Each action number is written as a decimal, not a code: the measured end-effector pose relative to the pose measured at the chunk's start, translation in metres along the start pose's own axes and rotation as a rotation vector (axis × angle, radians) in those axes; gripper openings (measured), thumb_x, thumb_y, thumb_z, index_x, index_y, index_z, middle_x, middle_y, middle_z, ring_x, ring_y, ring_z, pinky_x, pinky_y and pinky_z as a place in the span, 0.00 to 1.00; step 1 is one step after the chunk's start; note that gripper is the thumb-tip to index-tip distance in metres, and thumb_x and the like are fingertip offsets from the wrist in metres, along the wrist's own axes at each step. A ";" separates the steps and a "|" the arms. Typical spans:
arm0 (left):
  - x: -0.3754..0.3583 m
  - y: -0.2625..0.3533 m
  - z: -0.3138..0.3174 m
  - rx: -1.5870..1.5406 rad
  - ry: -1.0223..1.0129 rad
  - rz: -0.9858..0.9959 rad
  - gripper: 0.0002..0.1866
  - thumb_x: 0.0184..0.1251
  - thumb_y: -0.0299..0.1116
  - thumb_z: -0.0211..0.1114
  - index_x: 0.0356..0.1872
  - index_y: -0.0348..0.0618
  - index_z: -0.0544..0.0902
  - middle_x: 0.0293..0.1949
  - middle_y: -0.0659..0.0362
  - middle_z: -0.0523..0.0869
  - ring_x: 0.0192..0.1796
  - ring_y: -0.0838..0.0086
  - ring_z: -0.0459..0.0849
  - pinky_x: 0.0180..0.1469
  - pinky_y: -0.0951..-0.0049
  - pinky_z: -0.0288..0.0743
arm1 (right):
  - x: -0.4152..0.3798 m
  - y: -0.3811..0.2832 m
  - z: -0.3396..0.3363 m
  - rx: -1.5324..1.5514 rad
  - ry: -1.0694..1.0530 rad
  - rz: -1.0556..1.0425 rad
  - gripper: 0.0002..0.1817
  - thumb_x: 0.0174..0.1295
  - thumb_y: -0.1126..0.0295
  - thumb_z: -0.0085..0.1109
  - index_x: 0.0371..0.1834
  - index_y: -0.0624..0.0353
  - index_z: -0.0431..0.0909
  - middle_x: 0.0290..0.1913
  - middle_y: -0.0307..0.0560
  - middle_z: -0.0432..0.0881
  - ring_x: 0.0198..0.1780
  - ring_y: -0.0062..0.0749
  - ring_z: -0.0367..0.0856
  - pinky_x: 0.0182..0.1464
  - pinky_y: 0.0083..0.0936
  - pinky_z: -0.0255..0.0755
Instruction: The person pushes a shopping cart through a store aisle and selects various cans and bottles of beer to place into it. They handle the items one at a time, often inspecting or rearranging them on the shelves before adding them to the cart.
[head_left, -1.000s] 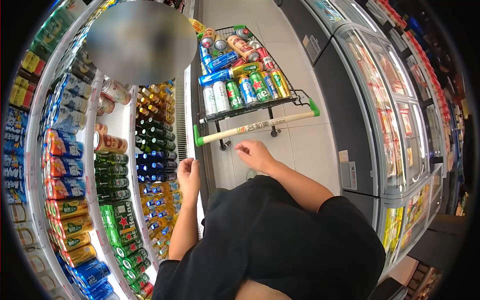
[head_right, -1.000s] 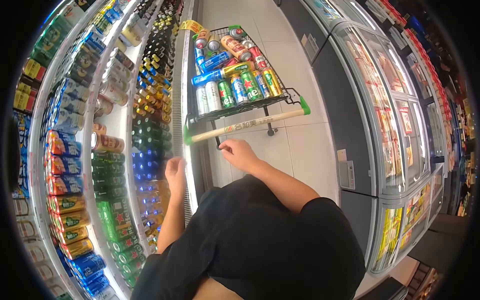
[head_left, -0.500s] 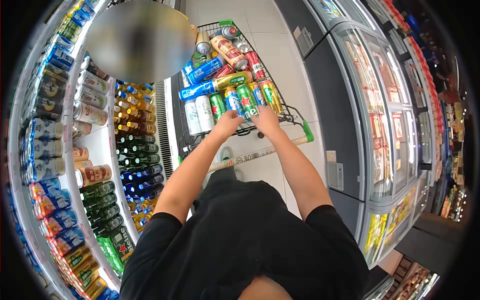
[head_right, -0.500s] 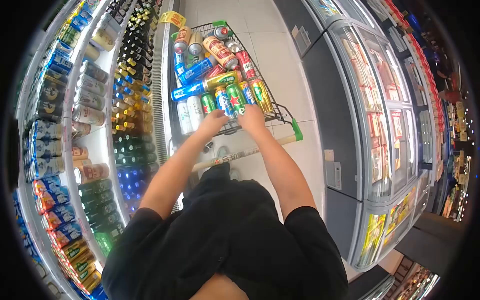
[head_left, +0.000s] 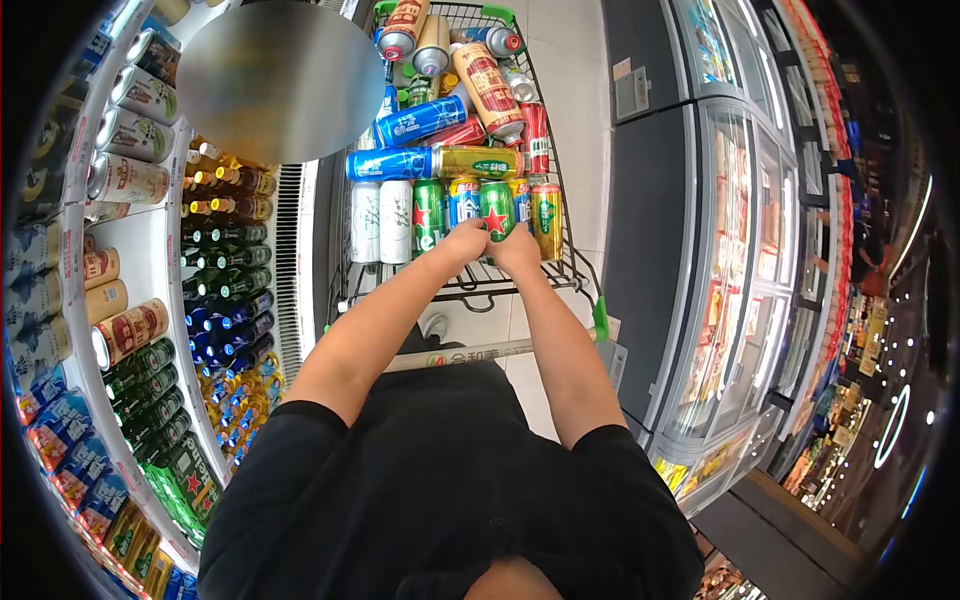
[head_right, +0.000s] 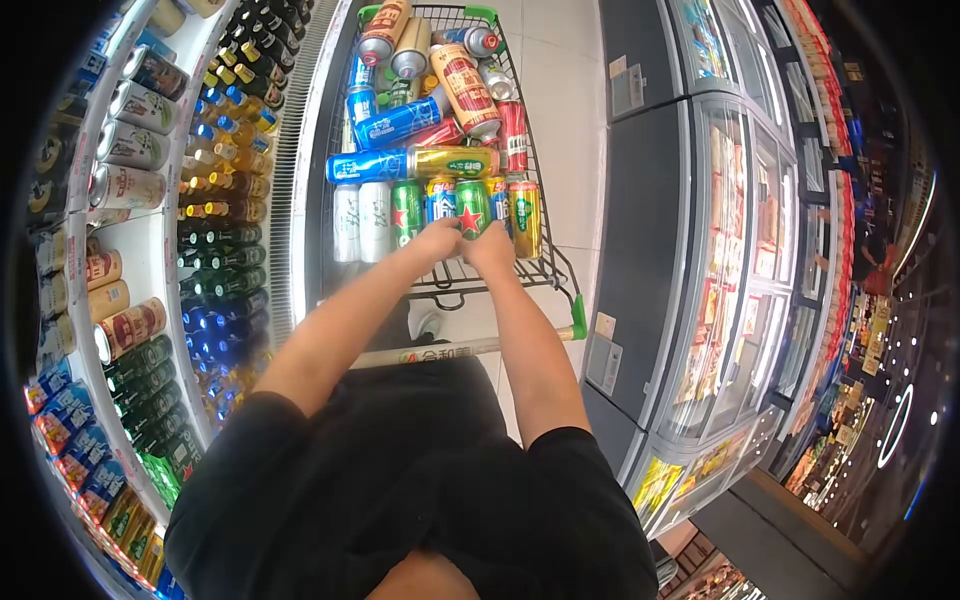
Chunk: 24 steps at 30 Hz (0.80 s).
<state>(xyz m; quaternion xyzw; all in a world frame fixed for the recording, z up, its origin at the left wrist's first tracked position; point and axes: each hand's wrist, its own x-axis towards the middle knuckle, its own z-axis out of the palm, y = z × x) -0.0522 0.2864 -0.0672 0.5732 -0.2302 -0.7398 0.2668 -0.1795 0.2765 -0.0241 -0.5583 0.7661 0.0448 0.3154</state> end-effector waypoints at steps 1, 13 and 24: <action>0.003 -0.003 -0.003 0.023 -0.021 0.011 0.21 0.68 0.31 0.60 0.60 0.33 0.80 0.44 0.52 0.85 0.40 0.69 0.83 0.39 0.69 0.75 | -0.002 0.000 -0.005 -0.008 -0.020 -0.011 0.44 0.48 0.42 0.75 0.55 0.74 0.77 0.53 0.73 0.86 0.57 0.61 0.86 0.60 0.46 0.79; -0.158 0.023 -0.004 -0.150 0.079 0.217 0.35 0.62 0.41 0.79 0.64 0.33 0.73 0.50 0.54 0.85 0.48 0.73 0.85 0.48 0.70 0.82 | -0.141 -0.020 -0.055 0.117 0.036 -0.506 0.37 0.55 0.48 0.72 0.57 0.71 0.76 0.48 0.70 0.86 0.52 0.63 0.86 0.54 0.48 0.78; -0.425 -0.150 -0.031 -0.393 0.678 0.520 0.33 0.62 0.40 0.79 0.65 0.40 0.75 0.54 0.57 0.85 0.57 0.74 0.82 0.61 0.68 0.77 | -0.329 -0.042 0.041 0.063 -0.429 -1.329 0.36 0.53 0.57 0.74 0.61 0.66 0.73 0.51 0.64 0.83 0.53 0.59 0.84 0.56 0.47 0.77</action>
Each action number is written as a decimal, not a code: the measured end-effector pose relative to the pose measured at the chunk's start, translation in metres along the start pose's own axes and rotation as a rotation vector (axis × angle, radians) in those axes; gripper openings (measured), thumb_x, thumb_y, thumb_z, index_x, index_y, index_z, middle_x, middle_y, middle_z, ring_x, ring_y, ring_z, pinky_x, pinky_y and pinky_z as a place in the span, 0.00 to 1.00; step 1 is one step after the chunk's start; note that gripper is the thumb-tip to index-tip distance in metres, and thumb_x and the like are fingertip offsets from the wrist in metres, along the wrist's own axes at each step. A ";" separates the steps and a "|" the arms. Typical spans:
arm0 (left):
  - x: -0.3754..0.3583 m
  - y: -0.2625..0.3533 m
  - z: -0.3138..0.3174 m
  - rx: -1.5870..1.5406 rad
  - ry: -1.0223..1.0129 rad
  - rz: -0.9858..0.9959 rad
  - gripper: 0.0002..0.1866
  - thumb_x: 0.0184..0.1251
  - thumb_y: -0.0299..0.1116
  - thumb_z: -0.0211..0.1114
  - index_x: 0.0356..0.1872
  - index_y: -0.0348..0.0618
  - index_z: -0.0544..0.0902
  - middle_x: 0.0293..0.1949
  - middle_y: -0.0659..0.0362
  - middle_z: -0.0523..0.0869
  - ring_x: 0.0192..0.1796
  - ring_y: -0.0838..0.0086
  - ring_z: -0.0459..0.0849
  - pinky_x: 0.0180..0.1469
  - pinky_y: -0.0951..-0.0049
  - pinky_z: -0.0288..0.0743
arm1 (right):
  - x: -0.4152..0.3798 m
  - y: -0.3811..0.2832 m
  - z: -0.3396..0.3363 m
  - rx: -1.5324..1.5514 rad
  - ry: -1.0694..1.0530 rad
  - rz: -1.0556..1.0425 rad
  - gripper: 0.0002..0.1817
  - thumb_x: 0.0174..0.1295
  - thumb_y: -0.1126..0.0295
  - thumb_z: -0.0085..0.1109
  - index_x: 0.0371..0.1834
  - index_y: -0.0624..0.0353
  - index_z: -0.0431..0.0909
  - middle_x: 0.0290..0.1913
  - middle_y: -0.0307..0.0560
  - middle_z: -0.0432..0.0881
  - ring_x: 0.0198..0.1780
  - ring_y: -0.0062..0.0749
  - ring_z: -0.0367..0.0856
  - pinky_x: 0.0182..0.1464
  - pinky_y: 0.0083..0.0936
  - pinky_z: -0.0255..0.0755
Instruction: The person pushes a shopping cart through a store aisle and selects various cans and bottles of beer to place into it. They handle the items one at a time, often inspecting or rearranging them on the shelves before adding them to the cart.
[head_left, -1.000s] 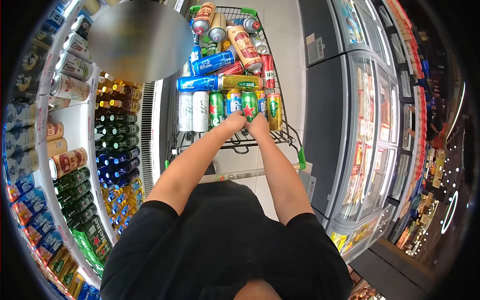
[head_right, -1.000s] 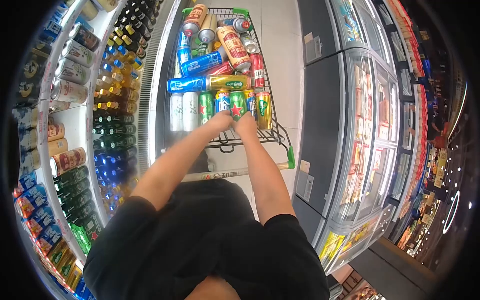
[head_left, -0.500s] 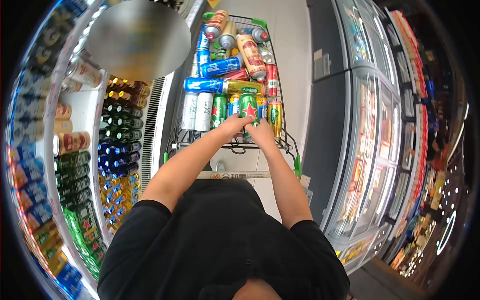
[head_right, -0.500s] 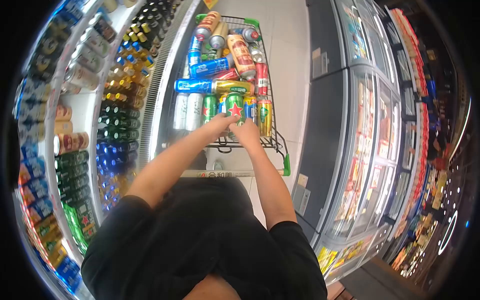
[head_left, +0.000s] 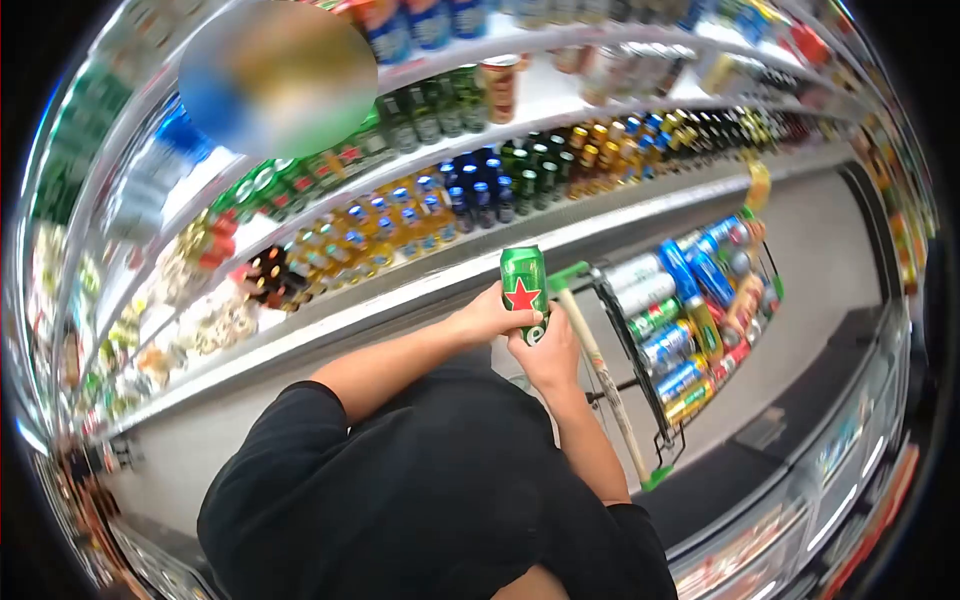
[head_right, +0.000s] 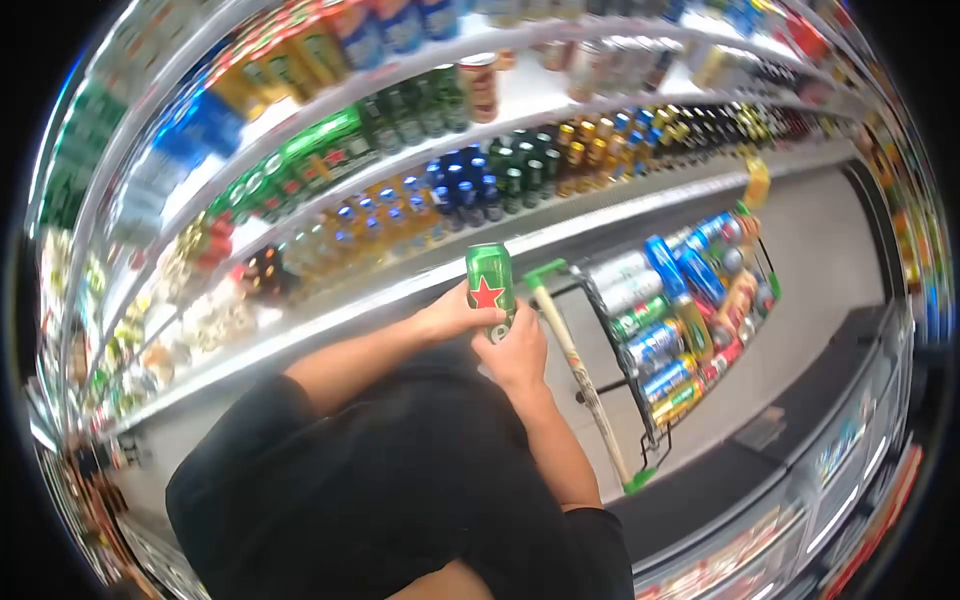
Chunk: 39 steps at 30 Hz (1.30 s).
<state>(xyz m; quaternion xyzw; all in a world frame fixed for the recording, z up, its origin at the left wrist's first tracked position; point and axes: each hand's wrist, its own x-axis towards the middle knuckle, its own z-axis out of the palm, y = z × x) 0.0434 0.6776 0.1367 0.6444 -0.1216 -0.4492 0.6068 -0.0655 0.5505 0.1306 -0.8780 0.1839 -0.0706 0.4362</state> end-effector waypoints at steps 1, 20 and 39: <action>-0.015 -0.012 -0.019 -0.082 0.052 -0.005 0.32 0.63 0.40 0.78 0.65 0.41 0.75 0.54 0.57 0.85 0.57 0.74 0.82 0.61 0.67 0.77 | 0.004 -0.010 0.017 -0.038 -0.068 -0.045 0.36 0.53 0.57 0.74 0.61 0.66 0.73 0.52 0.64 0.83 0.53 0.59 0.84 0.56 0.47 0.77; -0.223 -0.136 -0.466 0.138 1.007 0.082 0.41 0.49 0.35 0.85 0.64 0.32 0.73 0.55 0.50 0.87 0.56 0.66 0.87 0.61 0.65 0.79 | 0.084 -0.253 0.416 -0.088 -0.809 -0.507 0.39 0.61 0.58 0.71 0.73 0.66 0.70 0.62 0.63 0.81 0.64 0.56 0.79 0.67 0.44 0.73; -0.182 -0.112 -0.637 0.206 0.899 0.317 0.38 0.50 0.31 0.82 0.63 0.32 0.75 0.56 0.48 0.87 0.58 0.65 0.86 0.61 0.64 0.80 | 0.132 -0.314 0.540 -0.010 -0.508 -0.565 0.32 0.63 0.69 0.65 0.71 0.67 0.70 0.69 0.62 0.72 0.67 0.58 0.76 0.67 0.45 0.74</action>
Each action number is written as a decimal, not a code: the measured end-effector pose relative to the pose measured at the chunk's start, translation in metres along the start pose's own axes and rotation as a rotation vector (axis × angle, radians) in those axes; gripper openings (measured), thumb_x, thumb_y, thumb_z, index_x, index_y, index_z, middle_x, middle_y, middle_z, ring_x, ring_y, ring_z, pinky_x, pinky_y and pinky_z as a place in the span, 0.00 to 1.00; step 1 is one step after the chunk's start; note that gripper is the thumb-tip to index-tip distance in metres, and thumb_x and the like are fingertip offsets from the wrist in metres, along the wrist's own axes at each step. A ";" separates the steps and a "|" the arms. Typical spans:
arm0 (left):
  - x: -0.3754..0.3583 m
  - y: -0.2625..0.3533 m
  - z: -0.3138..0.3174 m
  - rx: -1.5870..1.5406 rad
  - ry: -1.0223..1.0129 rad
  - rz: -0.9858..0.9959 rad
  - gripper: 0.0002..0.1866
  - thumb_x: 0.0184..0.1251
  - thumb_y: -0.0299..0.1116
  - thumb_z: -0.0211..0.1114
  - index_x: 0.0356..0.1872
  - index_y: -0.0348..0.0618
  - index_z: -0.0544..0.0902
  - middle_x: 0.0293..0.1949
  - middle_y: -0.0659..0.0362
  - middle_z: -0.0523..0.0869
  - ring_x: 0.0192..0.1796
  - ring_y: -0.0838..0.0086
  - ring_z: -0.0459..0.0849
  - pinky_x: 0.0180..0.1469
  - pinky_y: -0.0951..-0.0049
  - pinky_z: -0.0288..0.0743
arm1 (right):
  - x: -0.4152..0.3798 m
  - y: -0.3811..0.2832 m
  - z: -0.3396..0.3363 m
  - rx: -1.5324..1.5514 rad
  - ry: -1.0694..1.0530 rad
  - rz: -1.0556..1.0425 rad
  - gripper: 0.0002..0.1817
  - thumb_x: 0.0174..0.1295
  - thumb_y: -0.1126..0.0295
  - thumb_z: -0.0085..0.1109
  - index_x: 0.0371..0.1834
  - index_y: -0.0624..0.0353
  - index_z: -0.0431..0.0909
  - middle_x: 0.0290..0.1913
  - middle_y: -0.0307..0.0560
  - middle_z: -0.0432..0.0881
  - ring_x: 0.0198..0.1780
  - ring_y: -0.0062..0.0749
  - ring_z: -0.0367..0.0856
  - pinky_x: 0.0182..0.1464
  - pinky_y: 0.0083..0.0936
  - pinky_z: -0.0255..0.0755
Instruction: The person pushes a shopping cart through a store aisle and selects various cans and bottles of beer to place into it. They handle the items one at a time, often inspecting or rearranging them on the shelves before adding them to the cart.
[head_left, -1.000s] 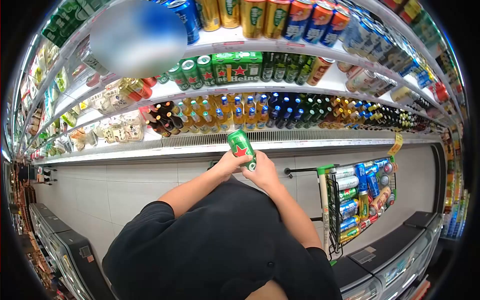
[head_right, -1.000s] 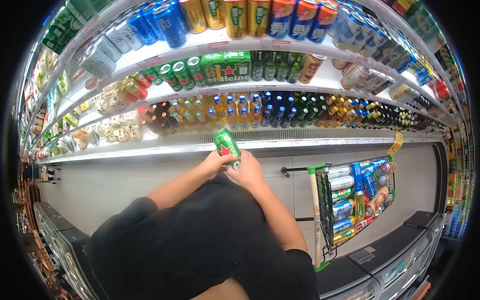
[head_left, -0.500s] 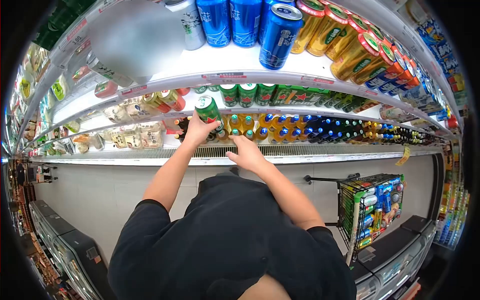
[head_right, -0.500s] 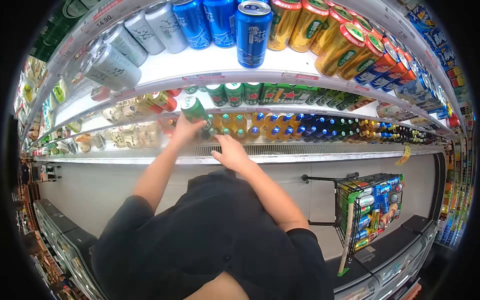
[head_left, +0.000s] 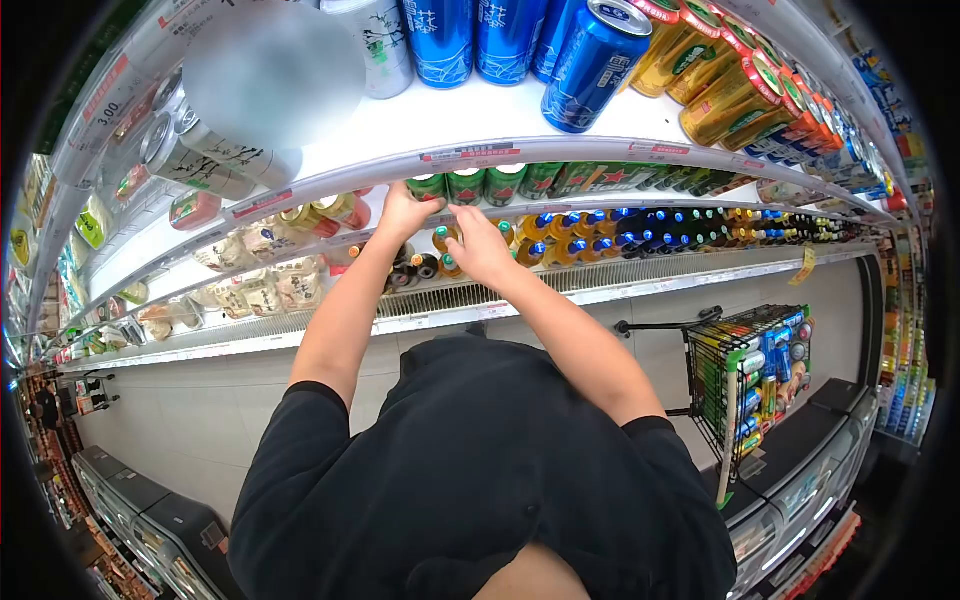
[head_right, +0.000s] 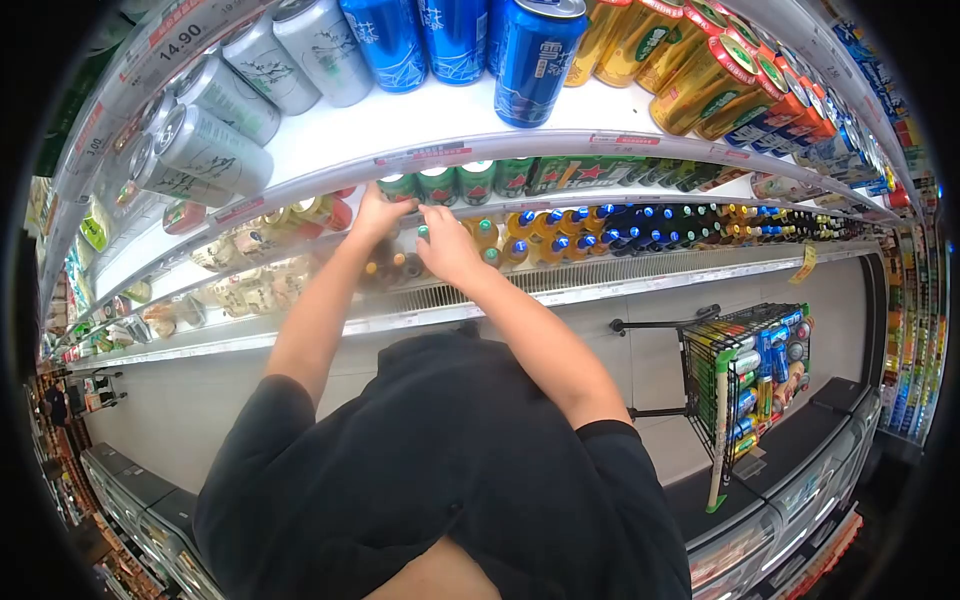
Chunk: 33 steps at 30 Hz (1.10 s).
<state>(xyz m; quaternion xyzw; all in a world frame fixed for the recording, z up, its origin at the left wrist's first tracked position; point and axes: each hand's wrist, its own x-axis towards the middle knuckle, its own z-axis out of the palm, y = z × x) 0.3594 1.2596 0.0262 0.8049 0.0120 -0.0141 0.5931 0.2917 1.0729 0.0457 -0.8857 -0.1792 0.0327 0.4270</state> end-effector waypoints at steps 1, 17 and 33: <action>0.001 -0.006 0.000 -0.012 0.008 0.018 0.38 0.50 0.31 0.82 0.63 0.33 0.75 0.56 0.48 0.87 0.58 0.64 0.87 0.61 0.64 0.80 | 0.006 -0.009 -0.002 -0.003 0.028 -0.028 0.31 0.63 0.71 0.65 0.71 0.67 0.70 0.70 0.62 0.72 0.67 0.58 0.76 0.67 0.45 0.74; 0.002 -0.017 0.003 0.064 -0.068 -0.046 0.42 0.51 0.32 0.83 0.68 0.35 0.70 0.57 0.50 0.86 0.56 0.64 0.86 0.58 0.65 0.81 | 0.015 -0.032 -0.012 -0.211 0.091 -0.138 0.31 0.59 0.75 0.65 0.69 0.69 0.71 0.75 0.61 0.66 0.68 0.54 0.76 0.66 0.43 0.77; -0.154 -0.049 0.208 -0.005 -0.616 -0.256 0.11 0.73 0.28 0.68 0.50 0.32 0.81 0.35 0.63 0.83 0.36 0.83 0.78 0.40 0.80 0.73 | -0.357 0.116 -0.168 0.157 0.435 0.730 0.16 0.66 0.66 0.63 0.53 0.64 0.84 0.42 0.51 0.88 0.43 0.46 0.86 0.49 0.40 0.80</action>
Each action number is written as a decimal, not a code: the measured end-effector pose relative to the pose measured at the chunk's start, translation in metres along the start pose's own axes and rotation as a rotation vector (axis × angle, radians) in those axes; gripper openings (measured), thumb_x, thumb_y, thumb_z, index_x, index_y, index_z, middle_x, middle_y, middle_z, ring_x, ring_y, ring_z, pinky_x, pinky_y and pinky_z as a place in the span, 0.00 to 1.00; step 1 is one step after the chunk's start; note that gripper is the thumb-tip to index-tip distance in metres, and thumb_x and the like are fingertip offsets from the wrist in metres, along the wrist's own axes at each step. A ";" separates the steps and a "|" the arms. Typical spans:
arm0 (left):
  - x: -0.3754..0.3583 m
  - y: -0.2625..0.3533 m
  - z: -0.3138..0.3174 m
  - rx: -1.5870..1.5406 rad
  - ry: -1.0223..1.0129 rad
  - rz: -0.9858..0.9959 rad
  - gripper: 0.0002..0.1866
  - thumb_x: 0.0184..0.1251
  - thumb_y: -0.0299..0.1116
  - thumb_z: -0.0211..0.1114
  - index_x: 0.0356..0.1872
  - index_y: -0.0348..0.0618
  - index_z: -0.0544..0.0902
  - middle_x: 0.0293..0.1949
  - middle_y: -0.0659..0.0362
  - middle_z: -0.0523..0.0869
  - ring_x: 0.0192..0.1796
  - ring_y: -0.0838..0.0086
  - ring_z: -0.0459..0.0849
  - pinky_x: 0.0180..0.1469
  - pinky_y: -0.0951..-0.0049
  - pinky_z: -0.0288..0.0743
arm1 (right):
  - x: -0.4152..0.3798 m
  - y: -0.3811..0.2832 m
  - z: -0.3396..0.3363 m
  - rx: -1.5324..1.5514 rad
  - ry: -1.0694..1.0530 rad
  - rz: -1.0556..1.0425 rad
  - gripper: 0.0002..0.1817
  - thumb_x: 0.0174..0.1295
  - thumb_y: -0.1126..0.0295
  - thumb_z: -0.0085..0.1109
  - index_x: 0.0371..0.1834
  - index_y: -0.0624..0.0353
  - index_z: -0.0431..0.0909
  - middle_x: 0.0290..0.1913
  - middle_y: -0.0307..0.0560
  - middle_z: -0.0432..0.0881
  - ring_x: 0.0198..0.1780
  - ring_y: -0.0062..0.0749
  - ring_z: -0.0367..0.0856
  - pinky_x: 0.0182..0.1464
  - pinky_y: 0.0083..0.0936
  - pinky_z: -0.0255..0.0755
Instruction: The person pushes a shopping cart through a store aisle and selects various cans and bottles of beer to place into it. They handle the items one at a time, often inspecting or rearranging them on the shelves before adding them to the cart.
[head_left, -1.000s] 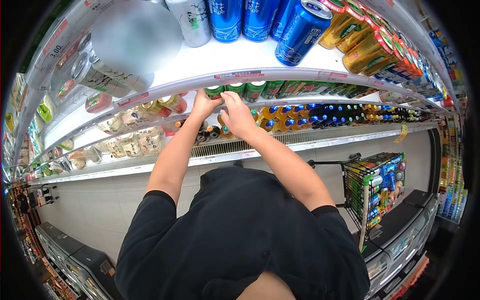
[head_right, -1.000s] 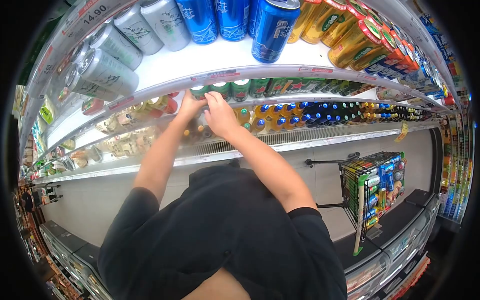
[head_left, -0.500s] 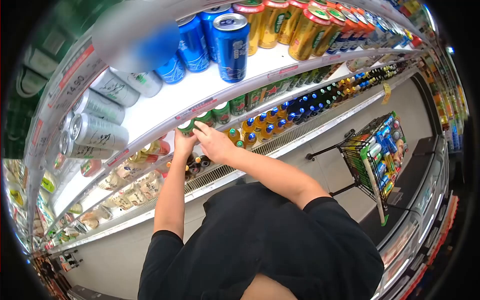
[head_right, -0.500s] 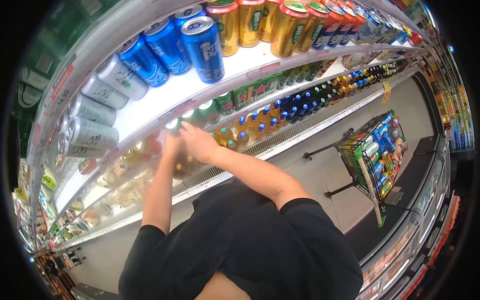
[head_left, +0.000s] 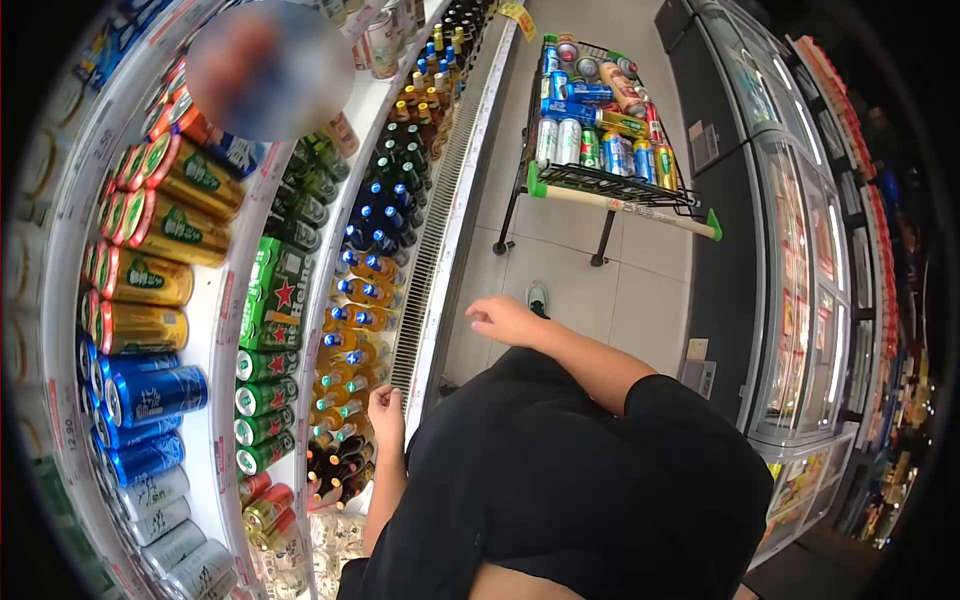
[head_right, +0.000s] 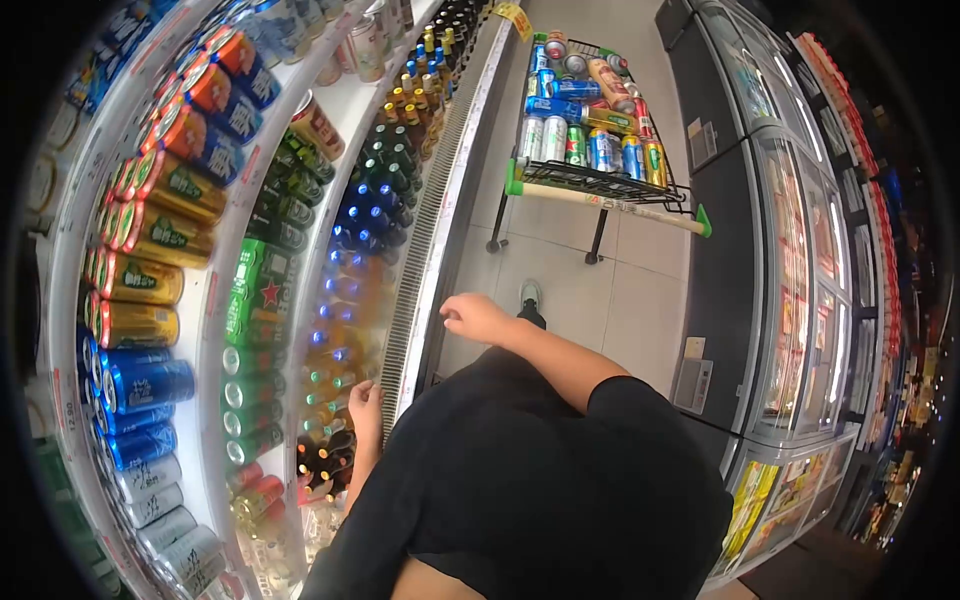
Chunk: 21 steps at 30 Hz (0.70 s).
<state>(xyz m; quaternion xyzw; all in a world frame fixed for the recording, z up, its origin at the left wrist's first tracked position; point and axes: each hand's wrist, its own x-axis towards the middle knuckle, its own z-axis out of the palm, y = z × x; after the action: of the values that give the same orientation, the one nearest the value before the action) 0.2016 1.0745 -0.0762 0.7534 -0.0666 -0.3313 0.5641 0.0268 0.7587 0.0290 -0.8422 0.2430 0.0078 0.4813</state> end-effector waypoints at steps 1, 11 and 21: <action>0.014 0.020 0.023 0.094 -0.064 0.039 0.11 0.73 0.28 0.68 0.50 0.33 0.81 0.36 0.63 0.83 0.36 0.83 0.78 0.40 0.80 0.74 | -0.007 0.010 -0.025 0.031 0.061 0.038 0.16 0.66 0.67 0.63 0.53 0.64 0.84 0.42 0.51 0.88 0.42 0.46 0.87 0.48 0.39 0.80; 0.055 0.237 0.346 0.463 -0.321 0.693 0.09 0.68 0.26 0.69 0.47 0.35 0.84 0.41 0.50 0.88 0.45 0.63 0.88 0.52 0.64 0.81 | -0.096 0.158 -0.264 -0.258 0.773 0.128 0.13 0.65 0.63 0.67 0.44 0.61 0.84 0.44 0.50 0.84 0.50 0.51 0.82 0.53 0.44 0.76; 0.060 0.250 0.530 1.025 -0.821 1.136 0.13 0.61 0.38 0.74 0.40 0.44 0.82 0.39 0.52 0.85 0.45 0.55 0.84 0.47 0.54 0.77 | -0.147 0.247 -0.308 -0.565 0.587 0.246 0.20 0.58 0.52 0.72 0.42 0.56 0.83 0.42 0.48 0.84 0.50 0.47 0.82 0.55 0.46 0.70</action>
<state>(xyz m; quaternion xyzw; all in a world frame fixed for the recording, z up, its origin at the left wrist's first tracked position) 0.0114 0.5300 0.0460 0.5880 -0.7722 -0.1742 0.1663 -0.2735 0.4636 0.0308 -0.8722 0.4567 -0.1087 0.1374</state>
